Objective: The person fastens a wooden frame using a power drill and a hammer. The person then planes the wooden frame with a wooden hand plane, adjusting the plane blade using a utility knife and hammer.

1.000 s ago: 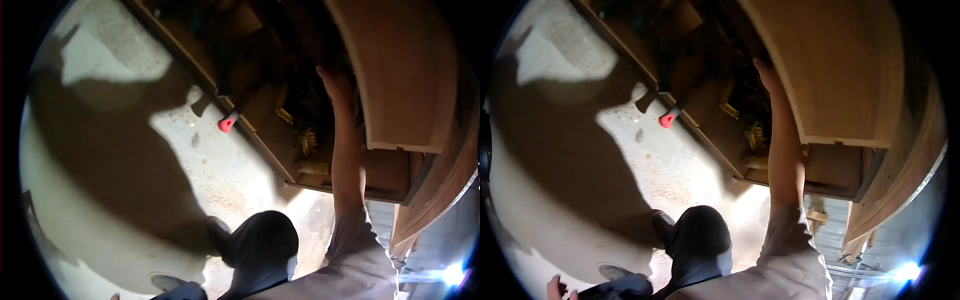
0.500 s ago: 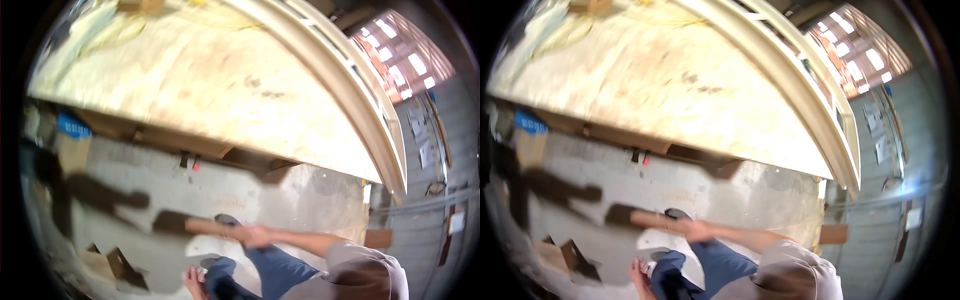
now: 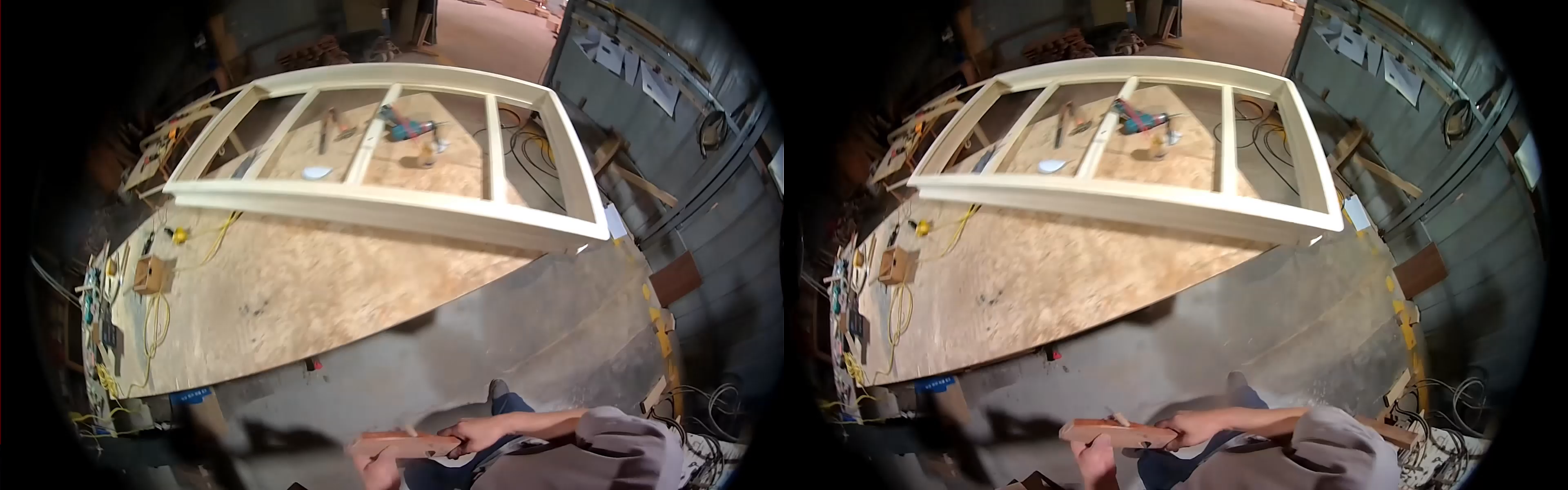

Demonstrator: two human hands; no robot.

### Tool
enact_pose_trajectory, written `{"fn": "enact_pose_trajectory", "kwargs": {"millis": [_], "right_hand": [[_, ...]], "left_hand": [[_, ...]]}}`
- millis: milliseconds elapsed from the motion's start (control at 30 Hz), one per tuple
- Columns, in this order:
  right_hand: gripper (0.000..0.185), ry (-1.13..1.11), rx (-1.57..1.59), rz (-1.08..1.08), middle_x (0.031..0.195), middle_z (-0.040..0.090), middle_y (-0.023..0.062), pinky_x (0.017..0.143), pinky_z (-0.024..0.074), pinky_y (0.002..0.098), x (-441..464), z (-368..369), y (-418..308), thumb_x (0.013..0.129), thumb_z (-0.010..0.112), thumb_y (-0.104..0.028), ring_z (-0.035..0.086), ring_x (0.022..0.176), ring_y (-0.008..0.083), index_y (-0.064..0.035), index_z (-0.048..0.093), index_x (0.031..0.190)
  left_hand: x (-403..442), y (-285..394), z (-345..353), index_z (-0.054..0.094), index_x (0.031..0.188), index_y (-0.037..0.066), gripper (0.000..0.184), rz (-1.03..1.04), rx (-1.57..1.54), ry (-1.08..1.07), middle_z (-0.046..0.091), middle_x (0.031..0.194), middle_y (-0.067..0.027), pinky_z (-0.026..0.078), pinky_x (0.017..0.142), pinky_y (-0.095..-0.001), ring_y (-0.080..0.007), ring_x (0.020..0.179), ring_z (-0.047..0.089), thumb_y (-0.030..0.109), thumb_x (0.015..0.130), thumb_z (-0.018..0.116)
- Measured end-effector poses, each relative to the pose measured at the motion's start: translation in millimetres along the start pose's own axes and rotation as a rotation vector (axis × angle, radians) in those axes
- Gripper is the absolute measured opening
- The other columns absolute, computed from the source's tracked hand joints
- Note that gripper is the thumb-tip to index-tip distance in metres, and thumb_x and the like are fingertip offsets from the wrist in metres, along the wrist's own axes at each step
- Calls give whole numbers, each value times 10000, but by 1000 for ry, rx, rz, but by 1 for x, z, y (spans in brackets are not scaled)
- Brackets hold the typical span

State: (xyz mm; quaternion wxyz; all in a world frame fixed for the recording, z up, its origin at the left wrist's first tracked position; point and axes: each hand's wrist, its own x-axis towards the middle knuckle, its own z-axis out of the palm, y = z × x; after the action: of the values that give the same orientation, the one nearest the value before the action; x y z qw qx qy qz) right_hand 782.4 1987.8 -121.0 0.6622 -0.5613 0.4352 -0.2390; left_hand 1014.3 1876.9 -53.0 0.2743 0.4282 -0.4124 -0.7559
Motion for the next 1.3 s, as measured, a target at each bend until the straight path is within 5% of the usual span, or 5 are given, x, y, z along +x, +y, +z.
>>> {"fn": "enact_pose_trajectory", "kwargs": {"millis": [300, 633, 800, 933, 1300], "right_hand": [[305, 601, 723, -101, 964, 716, 105, 777, 579, 323, -324, -200, -6, 1021, 669, -203, 708, 870, 175, 33, 574, 1189], [196, 1348, 577, -157, 889, 695, 143, 660, 586, 359, -518, -384, 1, 986, 559, -73, 699, 792, 217, 28, 545, 1154], [338, 1325, 15, 350, 853, 732, 105, 717, 568, 291, -609, -492, 27, 949, 632, -55, 676, 770, 104, 68, 533, 1248], [402, 1326, -134, 189, 988, 721, 98, 828, 547, 317, -642, -566, 57, 987, 658, -124, 668, 915, 173, 57, 522, 1319], [376, 971, -643, -34, 766, 664, 182, 614, 529, 459, -719, -888, 108, 826, 700, -97, 673, 684, 432, 48, 499, 1109]], "left_hand": [[89, -48, 353, 687, 1123, -5, 212, 142, 333, 31, 743, 1010, -52, 534, 810, -236, -78, 912, 671, 10, 916, 730], [167, -61, 680, 713, 1007, 38, 126, 602, 607, -554, 719, 976, -91, 593, 737, -352, -277, 842, 724, 69, 892, 753], [238, -88, 831, 582, 1295, 36, 512, 416, 538, -602, 694, 1147, -147, 581, 849, -398, -331, 1028, 710, 178, 867, 826], [277, -89, 933, 308, 1500, -24, 892, 284, 395, -537, 633, 1291, -228, 541, 999, -430, -350, 1163, 672, 322, 875, 842], [462, -72, 1162, 372, 1502, -15, 864, 222, 270, -145, 683, 1226, -133, 588, 886, -342, -194, 1073, 699, 140, 815, 873]]}}
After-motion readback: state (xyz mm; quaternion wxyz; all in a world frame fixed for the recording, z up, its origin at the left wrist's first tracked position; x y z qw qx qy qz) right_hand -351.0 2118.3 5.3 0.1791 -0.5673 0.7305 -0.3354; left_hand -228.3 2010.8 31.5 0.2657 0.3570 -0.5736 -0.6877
